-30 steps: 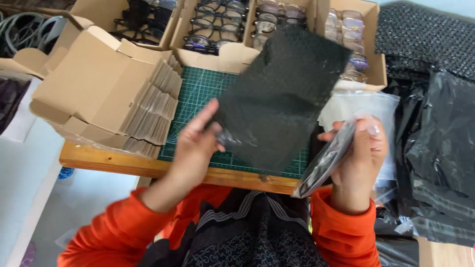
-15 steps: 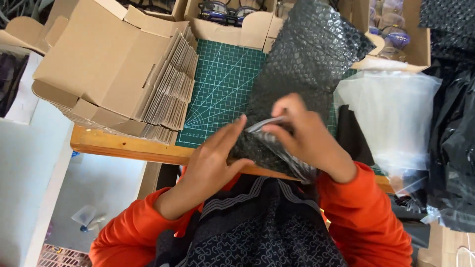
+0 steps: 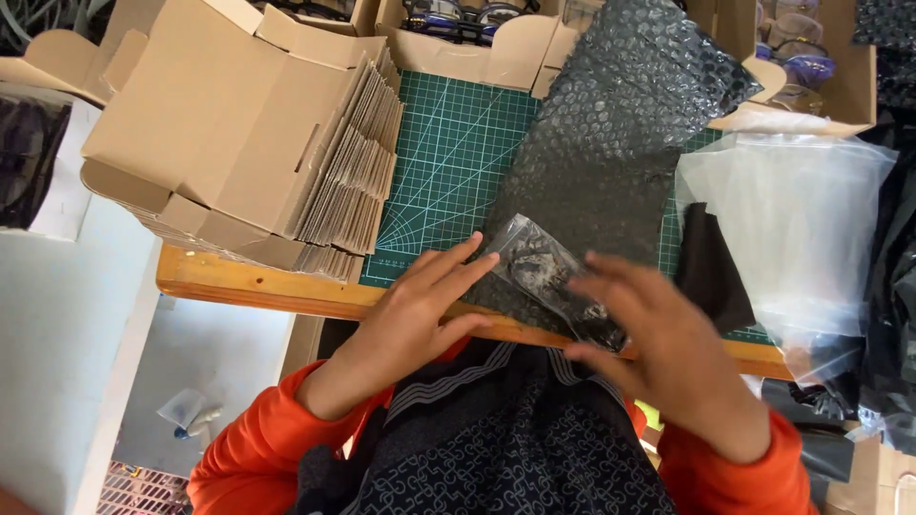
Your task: The person cleans a pair of sunglasses with a cloth, then places them into a small plastic bag. They wrap the bag in bubble wrap, place it inside a small cardboard box, and finally put the box into a black shipping bag.
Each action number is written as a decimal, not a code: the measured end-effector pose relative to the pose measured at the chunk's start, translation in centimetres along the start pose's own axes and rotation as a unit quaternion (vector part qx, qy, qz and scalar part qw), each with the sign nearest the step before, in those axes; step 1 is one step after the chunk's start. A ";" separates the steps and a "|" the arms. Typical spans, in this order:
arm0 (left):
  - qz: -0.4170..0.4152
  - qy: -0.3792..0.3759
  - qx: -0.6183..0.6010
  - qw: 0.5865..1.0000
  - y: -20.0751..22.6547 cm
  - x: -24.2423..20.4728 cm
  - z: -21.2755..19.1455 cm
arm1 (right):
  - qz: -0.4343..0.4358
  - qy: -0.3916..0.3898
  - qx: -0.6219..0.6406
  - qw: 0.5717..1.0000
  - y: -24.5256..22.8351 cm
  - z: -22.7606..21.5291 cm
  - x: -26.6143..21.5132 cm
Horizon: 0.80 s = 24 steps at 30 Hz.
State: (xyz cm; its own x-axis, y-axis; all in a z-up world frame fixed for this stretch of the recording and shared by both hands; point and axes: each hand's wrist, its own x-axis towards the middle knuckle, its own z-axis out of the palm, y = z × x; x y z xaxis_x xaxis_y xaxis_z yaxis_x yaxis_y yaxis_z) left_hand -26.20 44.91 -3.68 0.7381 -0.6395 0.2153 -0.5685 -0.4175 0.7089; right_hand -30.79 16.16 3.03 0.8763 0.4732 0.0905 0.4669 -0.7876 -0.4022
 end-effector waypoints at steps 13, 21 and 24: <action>0.046 0.080 -0.034 0.995 -0.2 0.3 -0.4 | -0.081 0.017 0.098 0.992 2.1 2.3 1.4; 0.130 0.003 0.051 0.990 -0.4 1.4 -1.2 | -0.070 0.017 0.071 0.995 3.4 3.0 0.5; 0.183 0.022 0.074 0.980 -0.2 1.8 -1.0 | -0.061 0.008 0.069 0.996 3.3 2.8 0.0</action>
State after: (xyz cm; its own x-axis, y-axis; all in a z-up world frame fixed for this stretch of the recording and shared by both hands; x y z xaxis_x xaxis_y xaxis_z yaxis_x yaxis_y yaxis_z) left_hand -24.43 44.51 -2.77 0.4888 -0.7364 0.4677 -0.8416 -0.2567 0.4753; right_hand -29.57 14.71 -0.88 0.8160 0.5554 0.1603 0.5505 -0.6618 -0.5089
